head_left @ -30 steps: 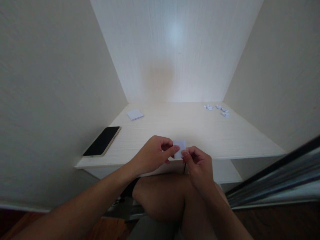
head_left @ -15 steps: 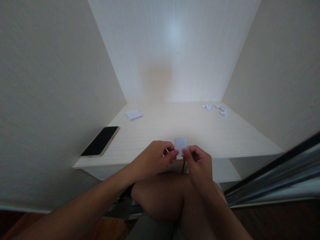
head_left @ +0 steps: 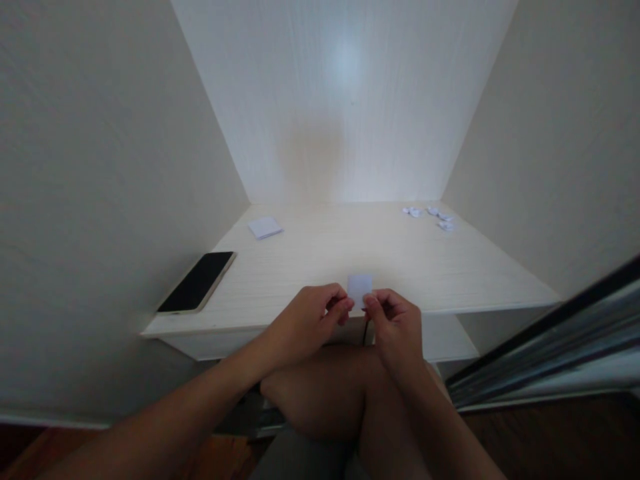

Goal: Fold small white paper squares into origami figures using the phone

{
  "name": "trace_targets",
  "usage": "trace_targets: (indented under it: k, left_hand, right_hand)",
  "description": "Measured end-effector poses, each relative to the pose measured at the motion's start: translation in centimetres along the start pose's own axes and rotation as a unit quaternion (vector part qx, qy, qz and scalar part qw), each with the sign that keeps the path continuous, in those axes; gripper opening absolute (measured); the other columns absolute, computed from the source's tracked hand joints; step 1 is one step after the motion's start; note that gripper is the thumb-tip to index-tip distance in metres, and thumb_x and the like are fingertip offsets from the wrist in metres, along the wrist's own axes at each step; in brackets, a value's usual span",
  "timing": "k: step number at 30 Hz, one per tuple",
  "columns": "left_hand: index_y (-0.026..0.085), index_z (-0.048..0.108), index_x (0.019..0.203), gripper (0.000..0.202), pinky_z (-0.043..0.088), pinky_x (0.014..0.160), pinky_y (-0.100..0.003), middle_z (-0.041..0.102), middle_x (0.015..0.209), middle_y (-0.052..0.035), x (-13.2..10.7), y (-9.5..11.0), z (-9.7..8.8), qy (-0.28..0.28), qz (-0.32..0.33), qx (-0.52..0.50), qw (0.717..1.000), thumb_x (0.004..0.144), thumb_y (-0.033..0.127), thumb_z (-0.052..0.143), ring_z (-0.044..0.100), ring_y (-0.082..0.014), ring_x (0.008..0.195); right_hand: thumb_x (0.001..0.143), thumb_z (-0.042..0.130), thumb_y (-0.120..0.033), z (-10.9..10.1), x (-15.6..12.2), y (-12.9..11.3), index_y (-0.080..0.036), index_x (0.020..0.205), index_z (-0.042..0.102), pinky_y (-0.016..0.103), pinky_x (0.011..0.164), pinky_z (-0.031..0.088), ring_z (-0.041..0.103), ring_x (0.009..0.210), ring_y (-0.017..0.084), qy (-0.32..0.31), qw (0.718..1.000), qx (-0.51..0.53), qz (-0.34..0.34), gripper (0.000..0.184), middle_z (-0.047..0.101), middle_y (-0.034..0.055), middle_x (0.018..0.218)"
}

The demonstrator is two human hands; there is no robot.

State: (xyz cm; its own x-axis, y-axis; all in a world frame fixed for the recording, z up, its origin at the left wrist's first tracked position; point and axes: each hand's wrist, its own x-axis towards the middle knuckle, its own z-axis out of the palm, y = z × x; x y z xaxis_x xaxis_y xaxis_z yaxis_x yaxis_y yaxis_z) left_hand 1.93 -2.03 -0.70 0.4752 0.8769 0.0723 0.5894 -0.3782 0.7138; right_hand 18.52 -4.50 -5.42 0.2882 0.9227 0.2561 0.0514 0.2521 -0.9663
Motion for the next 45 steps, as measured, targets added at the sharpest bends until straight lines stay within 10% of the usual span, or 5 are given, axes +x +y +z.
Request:
trace_targets:
  k: [30, 35, 40, 45]
  left_hand:
    - [0.017, 0.065, 0.084, 0.035, 0.043, 0.046, -0.021, 0.067, 0.074, -0.0007, -0.9, 0.2, 1.7, 0.02, -0.029, -0.104, 0.994, 0.099, 0.042, 0.045, 0.058, -0.0099, 0.05]
    - [0.018, 0.068, 0.096, 0.038, 0.051, 0.083, -0.035, 0.071, 0.093, -0.0073, -1.4, -3.6, -3.5, 0.112, 0.012, 0.157, 0.981, 0.098, 0.049, 0.046, 0.065, -0.0221, 0.089]
    - [0.005, 0.059, 0.122, 0.053, 0.04, 0.103, -0.05, 0.064, 0.12, -0.0252, -2.0, -13.2, -12.5, 0.251, -0.188, 0.436, 0.844, 0.09, 0.047, 0.051, 0.057, -0.0379, 0.113]
    - [0.008, 0.058, 0.12, 0.045, 0.036, 0.102, -0.05, 0.062, 0.121, -0.0245, -2.5, -17.1, -13.7, 0.252, -0.228, 0.443, 0.83, 0.09, 0.039, 0.049, 0.054, -0.0386, 0.116]
  right_hand:
    - [0.078, 0.074, -0.055, -1.2, 0.5, 0.5, -0.018, 0.068, 0.068, 0.028, 0.059, 0.043, 0.055, 0.057, 0.016, -0.062, 0.996, 0.018, 0.064, 0.039, 0.061, 0.0004, 0.058]
    - [0.075, 0.075, -0.059, -1.5, 0.2, 0.4, -0.018, 0.068, 0.069, 0.029, 0.06, 0.045, 0.058, 0.06, 0.018, -0.043, 0.996, 0.007, 0.075, 0.042, 0.062, 0.0013, 0.058]
    - [0.076, 0.074, -0.059, -1.3, 0.0, 0.4, -0.018, 0.068, 0.069, 0.029, 0.057, 0.043, 0.057, 0.06, 0.018, -0.064, 0.995, 0.015, 0.072, 0.042, 0.062, 0.0017, 0.059]
    - [0.078, 0.074, -0.058, -1.3, -0.2, 0.5, -0.018, 0.07, 0.07, 0.028, 0.057, 0.042, 0.056, 0.06, 0.018, -0.084, 0.994, 0.011, 0.067, 0.041, 0.061, 0.0015, 0.06]
